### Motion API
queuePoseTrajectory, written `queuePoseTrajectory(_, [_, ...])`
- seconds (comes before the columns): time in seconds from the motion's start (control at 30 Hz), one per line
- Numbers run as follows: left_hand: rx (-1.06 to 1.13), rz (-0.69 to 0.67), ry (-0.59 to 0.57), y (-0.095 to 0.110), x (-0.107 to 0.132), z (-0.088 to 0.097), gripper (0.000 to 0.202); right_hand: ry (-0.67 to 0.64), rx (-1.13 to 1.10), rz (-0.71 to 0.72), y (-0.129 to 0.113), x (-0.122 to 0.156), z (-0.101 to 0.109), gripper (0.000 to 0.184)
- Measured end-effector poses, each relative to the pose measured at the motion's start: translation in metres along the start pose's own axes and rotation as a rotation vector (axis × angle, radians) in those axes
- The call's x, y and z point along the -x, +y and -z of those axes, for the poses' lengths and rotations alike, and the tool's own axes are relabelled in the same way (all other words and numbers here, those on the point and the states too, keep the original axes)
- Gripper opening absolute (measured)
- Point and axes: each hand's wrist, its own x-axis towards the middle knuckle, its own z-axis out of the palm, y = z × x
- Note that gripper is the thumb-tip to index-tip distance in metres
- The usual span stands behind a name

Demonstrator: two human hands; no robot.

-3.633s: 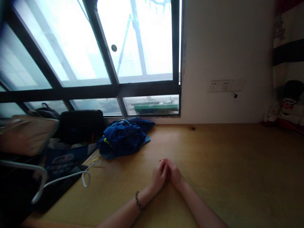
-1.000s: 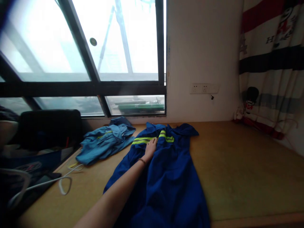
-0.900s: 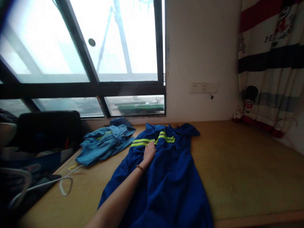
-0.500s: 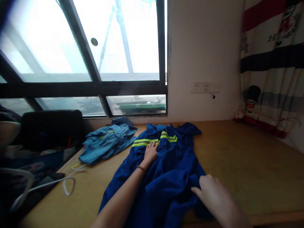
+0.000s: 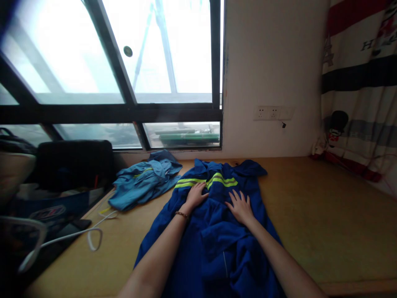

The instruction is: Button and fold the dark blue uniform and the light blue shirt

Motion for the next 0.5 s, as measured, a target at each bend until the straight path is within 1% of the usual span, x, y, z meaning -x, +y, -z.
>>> queuePoseTrajectory(0.07, [0.051, -0.031, 0.004, -0.018, 0.002, 0.008, 0.056, 0.021, 0.037, -0.006, 0.028, 0.015, -0.001, 0.052])
queuePoseTrajectory(0.13, [0.101, -0.063, 0.017, -0.033, 0.005, 0.014, 0.053, 0.045, 0.03, -0.042, 0.051, 0.025, 0.007, 0.05])
queuePoseTrajectory(0.2, [0.128, -0.089, 0.024, -0.041, 0.008, 0.017, 0.047, 0.091, -0.051, -0.048, 0.06, 0.035, 0.021, 0.049])
queuePoseTrajectory(0.23, [0.133, -0.094, 0.026, -0.043, 0.01, 0.018, 0.045, 0.105, -0.13, -0.027, 0.059, 0.042, 0.028, 0.049])
queuePoseTrajectory(0.27, [0.133, -0.093, 0.03, -0.043, 0.011, 0.018, 0.043, 0.092, -0.238, 0.004, 0.053, 0.05, 0.036, 0.049])
queuePoseTrajectory(0.3, [0.131, -0.088, 0.036, -0.041, 0.012, 0.017, 0.042, 0.048, -0.366, 0.04, 0.043, 0.06, 0.043, 0.05])
queuePoseTrajectory(0.33, [0.129, -0.083, 0.042, -0.04, 0.013, 0.017, 0.041, -0.033, -0.502, 0.076, 0.03, 0.072, 0.051, 0.051])
queuePoseTrajectory(0.4, [0.125, -0.079, 0.054, -0.038, 0.014, 0.015, 0.039, -0.261, -0.72, 0.108, 0.002, 0.102, 0.065, 0.057])
queuePoseTrajectory(0.47, [0.122, -0.08, 0.065, -0.038, 0.014, 0.014, 0.038, -0.406, -0.738, 0.121, -0.022, 0.134, 0.077, 0.06])
queuePoseTrajectory(0.5, [0.121, -0.084, 0.069, -0.039, 0.014, 0.014, 0.037, -0.444, -0.727, 0.119, -0.031, 0.147, 0.081, 0.056])
